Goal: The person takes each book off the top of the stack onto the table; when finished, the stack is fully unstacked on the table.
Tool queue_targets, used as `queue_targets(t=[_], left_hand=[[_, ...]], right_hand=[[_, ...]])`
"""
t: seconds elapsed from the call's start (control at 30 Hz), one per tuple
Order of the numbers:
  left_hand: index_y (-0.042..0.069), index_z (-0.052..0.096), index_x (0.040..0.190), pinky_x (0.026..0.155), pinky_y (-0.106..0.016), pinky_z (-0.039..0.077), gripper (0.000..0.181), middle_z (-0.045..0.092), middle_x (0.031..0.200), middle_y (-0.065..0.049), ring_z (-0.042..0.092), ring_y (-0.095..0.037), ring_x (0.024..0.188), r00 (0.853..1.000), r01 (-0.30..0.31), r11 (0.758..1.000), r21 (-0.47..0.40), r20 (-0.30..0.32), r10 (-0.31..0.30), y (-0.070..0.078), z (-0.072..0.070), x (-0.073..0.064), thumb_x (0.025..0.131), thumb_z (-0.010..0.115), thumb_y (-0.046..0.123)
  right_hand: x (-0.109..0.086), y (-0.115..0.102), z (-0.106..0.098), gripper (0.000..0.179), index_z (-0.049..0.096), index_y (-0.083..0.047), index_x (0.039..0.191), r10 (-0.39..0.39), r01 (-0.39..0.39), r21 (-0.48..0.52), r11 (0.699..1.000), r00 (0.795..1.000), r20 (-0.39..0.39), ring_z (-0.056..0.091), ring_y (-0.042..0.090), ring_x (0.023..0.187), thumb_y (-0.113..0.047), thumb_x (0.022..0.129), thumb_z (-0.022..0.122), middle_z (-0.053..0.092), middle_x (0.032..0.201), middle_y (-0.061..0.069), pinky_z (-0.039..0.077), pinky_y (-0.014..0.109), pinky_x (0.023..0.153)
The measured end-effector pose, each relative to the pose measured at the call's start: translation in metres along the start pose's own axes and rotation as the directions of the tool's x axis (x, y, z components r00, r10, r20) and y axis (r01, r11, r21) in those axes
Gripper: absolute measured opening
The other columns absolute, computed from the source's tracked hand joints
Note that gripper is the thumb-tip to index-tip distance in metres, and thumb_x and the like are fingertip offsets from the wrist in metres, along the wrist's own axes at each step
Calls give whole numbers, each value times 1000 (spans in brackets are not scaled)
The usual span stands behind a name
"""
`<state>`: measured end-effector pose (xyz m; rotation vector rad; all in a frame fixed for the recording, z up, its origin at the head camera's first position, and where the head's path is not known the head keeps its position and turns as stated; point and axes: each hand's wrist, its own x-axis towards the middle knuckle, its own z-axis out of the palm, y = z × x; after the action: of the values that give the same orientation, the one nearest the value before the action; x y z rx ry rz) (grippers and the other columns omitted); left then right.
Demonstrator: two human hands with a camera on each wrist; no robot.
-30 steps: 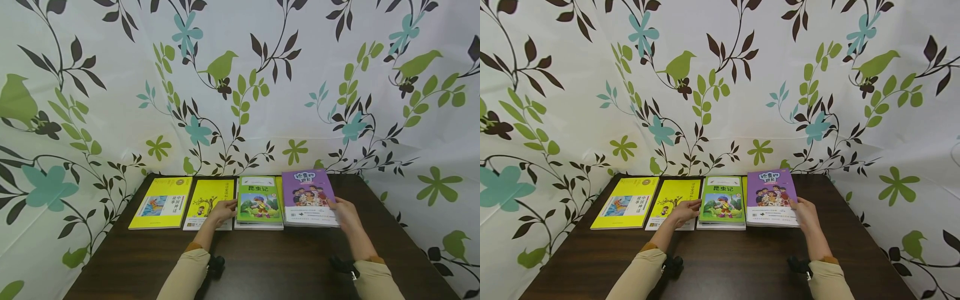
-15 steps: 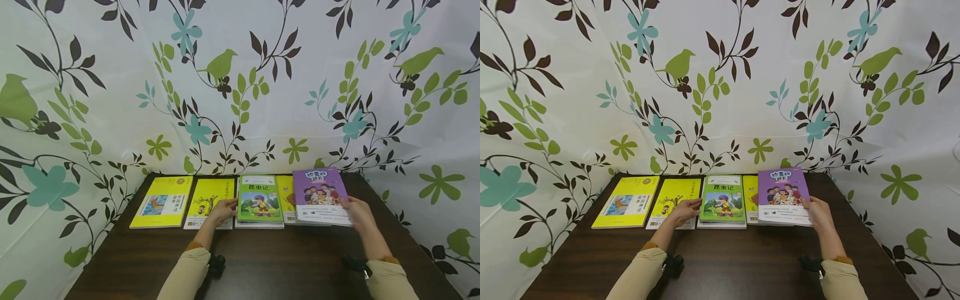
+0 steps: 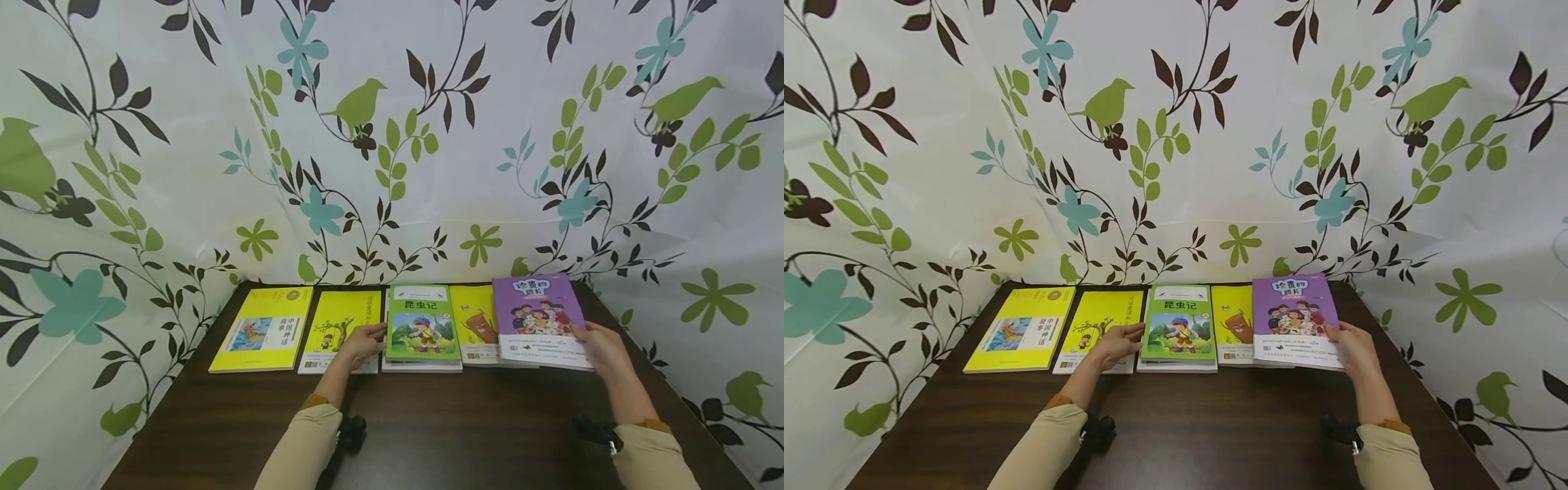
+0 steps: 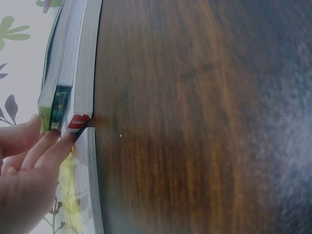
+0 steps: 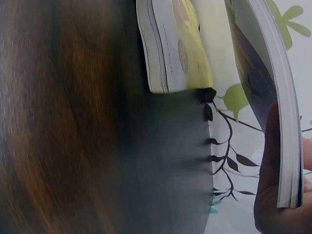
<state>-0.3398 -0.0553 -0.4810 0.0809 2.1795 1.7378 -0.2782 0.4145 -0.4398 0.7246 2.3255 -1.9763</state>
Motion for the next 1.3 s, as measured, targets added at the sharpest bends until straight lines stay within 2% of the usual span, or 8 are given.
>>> queue_targets(t=[0.3,0.47,0.57,0.8,1.0,1.07,1.23,1.3], left_hand=[[1,42,146,109,-47,41,54,41,150,-20,37,-37,140,999,-33,999,-14,19,33,-1,-2,-1,94,54,-6],[1,42,146,108,-47,41,54,41,150,-21,37,-37,140,1000,-19,1000,-20,14,19,-3,-1,0,94,55,-6],[2,42,146,108,-47,42,55,41,150,-21,38,-37,140,1000,-13,1000,-17,11,13,-3,0,1,93,56,-6],[3,42,147,110,-47,40,55,41,150,-19,38,-35,140,1000,-3,1000,-30,7,3,-2,0,0,94,56,-5],[3,42,147,110,-47,39,55,41,151,-19,37,-35,141,1000,-5,1000,-29,5,5,-1,-1,1,94,54,-5],[3,41,147,110,-47,40,55,40,151,-19,37,-36,140,1000,-6,1000,-29,10,6,-1,-1,0,94,55,-5],[3,42,147,109,-48,41,56,40,151,-19,38,-36,140,1000,-6,1000,-29,16,6,-1,-1,-1,94,57,-5],[4,42,147,110,-47,40,56,41,151,-18,38,-35,140,1000,2,1000,-31,6,-2,-1,-1,-1,93,57,-5]], right_hand=[[4,3,-13,70,15,0,155,20,-21,-31,999,999,-29,60,6,70,-27,102,50,58,77,-13,55,28,63],[8,9,-22,69,14,0,155,27,-30,-80,996,999,-40,59,7,73,-28,102,49,58,84,-9,54,29,66],[10,13,-27,70,15,1,155,32,-41,-122,992,997,-74,58,8,74,-29,102,50,58,90,-5,54,29,66],[13,18,-34,69,15,-2,155,72,-89,-119,989,987,-140,58,9,73,-29,102,49,57,93,-2,53,29,65],[15,19,-42,69,16,2,154,50,-68,-141,988,991,-126,58,8,71,-28,102,50,58,89,-3,53,29,64],[16,20,-46,71,14,2,154,45,-64,-168,984,993,-112,57,9,74,-29,102,50,58,94,1,52,29,65],[17,20,-53,74,12,0,155,60,-85,-223,971,991,-118,53,16,86,-35,101,49,50,121,18,49,30,69],[18,19,-55,74,12,1,154,53,-78,-227,971,992,-117,53,16,86,-35,101,50,49,122,20,48,30,68]])
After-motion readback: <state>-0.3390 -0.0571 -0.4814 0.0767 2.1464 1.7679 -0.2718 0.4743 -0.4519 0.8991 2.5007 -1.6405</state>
